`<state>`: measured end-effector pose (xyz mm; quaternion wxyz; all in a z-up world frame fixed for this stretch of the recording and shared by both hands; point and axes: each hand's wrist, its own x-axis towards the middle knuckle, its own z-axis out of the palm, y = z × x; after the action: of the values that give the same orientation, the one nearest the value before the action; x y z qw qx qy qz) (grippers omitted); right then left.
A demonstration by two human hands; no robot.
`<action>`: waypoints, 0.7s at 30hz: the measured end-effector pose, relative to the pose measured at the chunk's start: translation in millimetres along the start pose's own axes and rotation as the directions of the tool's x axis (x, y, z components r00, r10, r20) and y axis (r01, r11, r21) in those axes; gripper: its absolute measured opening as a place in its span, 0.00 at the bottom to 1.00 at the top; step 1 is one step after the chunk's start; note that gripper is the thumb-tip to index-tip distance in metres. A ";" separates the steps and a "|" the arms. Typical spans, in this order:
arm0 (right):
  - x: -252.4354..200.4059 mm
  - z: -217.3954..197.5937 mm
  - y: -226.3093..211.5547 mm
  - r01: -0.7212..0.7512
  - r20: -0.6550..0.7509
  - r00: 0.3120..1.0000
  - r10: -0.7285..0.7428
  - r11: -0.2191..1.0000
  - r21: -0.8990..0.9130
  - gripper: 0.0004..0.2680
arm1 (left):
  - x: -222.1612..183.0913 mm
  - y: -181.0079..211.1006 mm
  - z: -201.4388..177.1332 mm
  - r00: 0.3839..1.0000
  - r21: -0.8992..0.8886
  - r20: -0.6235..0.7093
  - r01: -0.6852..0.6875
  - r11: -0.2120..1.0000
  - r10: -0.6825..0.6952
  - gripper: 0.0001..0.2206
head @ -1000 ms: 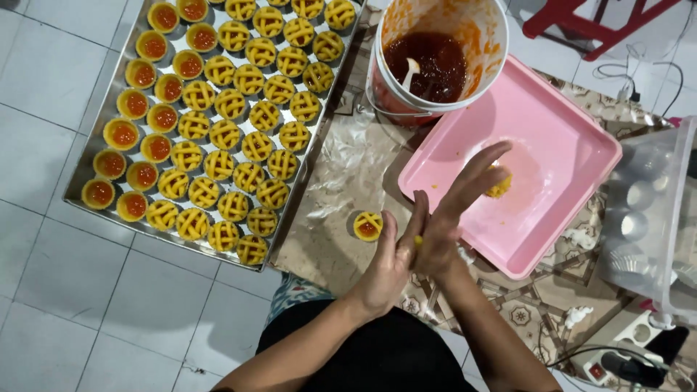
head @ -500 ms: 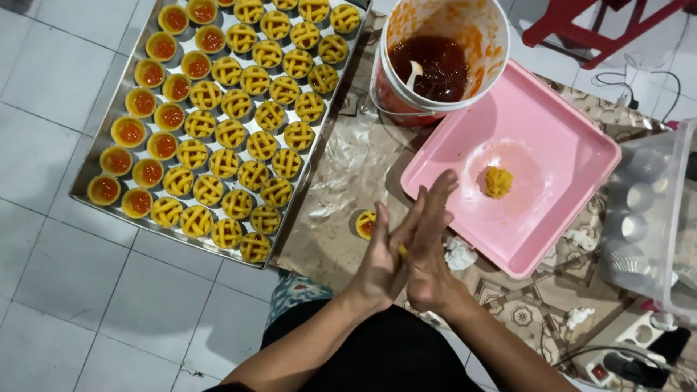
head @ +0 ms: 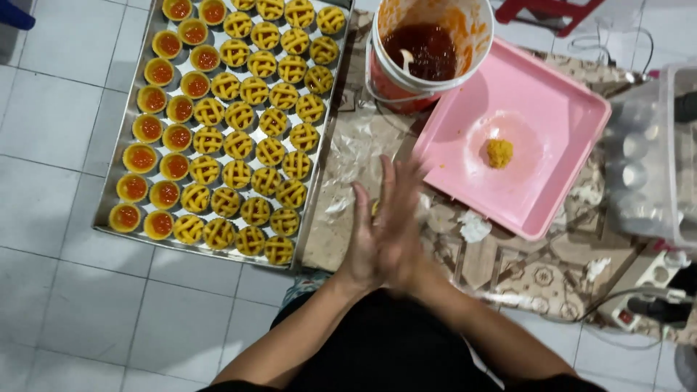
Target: Creating a lattice pattern on top of small jam tarts by rolling dough into thin strips and placing them crosswise.
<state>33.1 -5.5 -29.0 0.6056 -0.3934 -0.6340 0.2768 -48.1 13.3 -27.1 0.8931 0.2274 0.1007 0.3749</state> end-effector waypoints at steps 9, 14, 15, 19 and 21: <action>36.1 10.7 -14.2 -0.036 -0.224 0.963 -0.149 0.755 -0.655 0.43 | -0.8 30.7 -15.6 0.770 0.366 0.478 -0.613 0.700 0.423 0.45; 33.0 27.1 -20.7 -0.062 -0.270 0.951 -0.153 0.760 -0.647 0.34 | -20.3 63.5 41.3 0.999 0.145 0.040 0.024 0.989 -0.030 0.36; 32.5 28.9 -21.7 -0.060 -0.268 0.951 -0.154 0.759 -0.649 0.34 | -17.9 61.1 29.9 0.999 0.143 0.042 0.022 0.989 -0.029 0.36; 34.3 30.5 -24.4 -0.068 -0.280 0.948 -0.151 0.762 -0.644 0.29 | -21.1 68.1 6.4 0.834 0.526 0.475 -0.523 0.671 0.279 0.20; 41.7 33.1 -22.5 -0.058 -0.279 0.947 -0.159 0.771 -0.634 0.28 | -24.0 79.7 20.6 0.843 0.407 0.419 -0.506 0.760 0.337 0.31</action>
<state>-1.5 21.3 8.8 0.5380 -0.5962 -0.5948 -0.0368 -107.3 38.4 29.6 0.6969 0.5266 -0.0061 0.4868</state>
